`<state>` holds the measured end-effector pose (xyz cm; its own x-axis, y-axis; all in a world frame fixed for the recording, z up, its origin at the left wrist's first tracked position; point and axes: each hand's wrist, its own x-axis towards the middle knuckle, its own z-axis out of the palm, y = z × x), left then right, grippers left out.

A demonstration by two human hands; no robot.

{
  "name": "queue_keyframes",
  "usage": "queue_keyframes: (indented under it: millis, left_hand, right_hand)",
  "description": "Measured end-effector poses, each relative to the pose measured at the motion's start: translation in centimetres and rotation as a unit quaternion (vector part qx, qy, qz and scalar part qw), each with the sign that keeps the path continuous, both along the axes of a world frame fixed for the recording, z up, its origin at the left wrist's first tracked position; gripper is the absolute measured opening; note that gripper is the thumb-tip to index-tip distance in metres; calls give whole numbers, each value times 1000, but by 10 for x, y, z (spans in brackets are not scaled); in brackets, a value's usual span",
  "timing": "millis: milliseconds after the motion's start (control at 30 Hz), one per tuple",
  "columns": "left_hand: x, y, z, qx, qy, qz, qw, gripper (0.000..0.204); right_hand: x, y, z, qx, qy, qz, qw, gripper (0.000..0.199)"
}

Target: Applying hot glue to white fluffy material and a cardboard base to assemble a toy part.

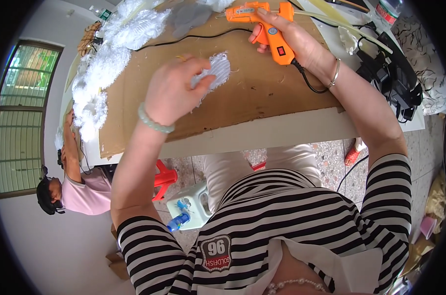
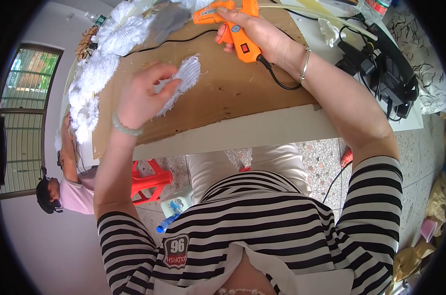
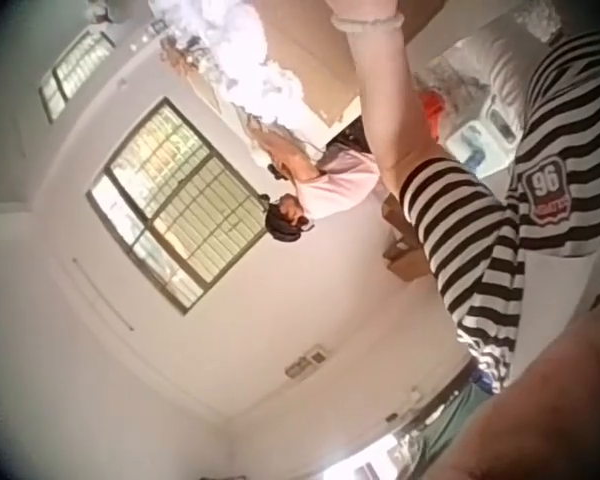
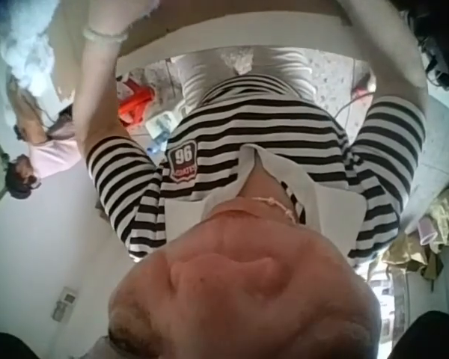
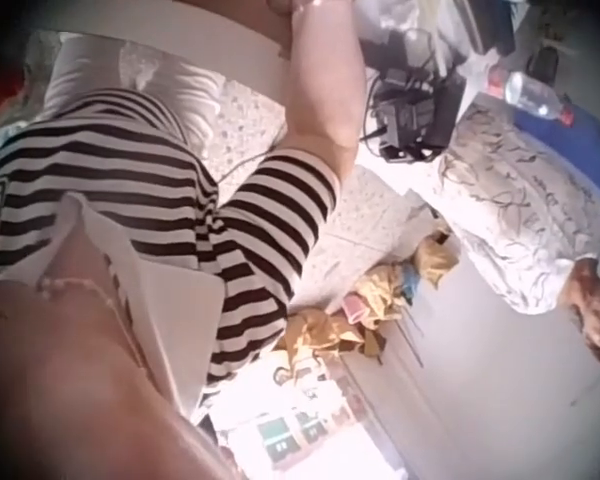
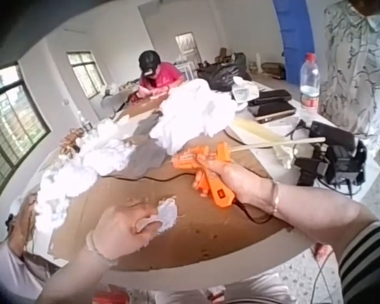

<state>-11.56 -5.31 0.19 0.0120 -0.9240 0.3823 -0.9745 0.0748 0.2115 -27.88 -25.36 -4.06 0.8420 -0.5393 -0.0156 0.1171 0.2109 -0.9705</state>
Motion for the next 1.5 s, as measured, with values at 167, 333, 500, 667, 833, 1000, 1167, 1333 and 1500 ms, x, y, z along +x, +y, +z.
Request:
queue_keyframes:
  millis: [167,333,500,667,833,1000,1167,1333,1500]
  left_hand:
    - [-8,-18,-31,-31,-125,-37,991,10]
    - [10,-17,-35,8,314,77,946,9]
    - [-13,-4,-18,80,322,3,944,20]
    - [13,12,-5,-56,349,71,933,22]
    - [24,50,-10,-77,261,161,949,17]
    - [-12,66,-24,-40,-10,27,999,15]
    - [-10,63,-17,-58,52,60,995,10]
    - [-7,39,-9,-99,75,77,989,8]
    - [-9,11,-22,-1,46,-7,999,16]
  right_hand:
    - [-3,-1,-1,6,-23,19,1000,45]
    - [6,-5,-7,67,-60,37,995,40]
    - [4,-3,-2,74,-45,17,996,38]
    - [3,-1,1,78,-24,10,997,39]
    - [2,-2,-2,49,-38,18,998,40]
    - [4,-4,-5,53,-55,15,997,42]
    - [4,-4,-5,55,-52,9,997,40]
    - [4,-3,-4,73,-52,4,996,38]
    - [-1,1,-2,0,-16,-20,1000,42]
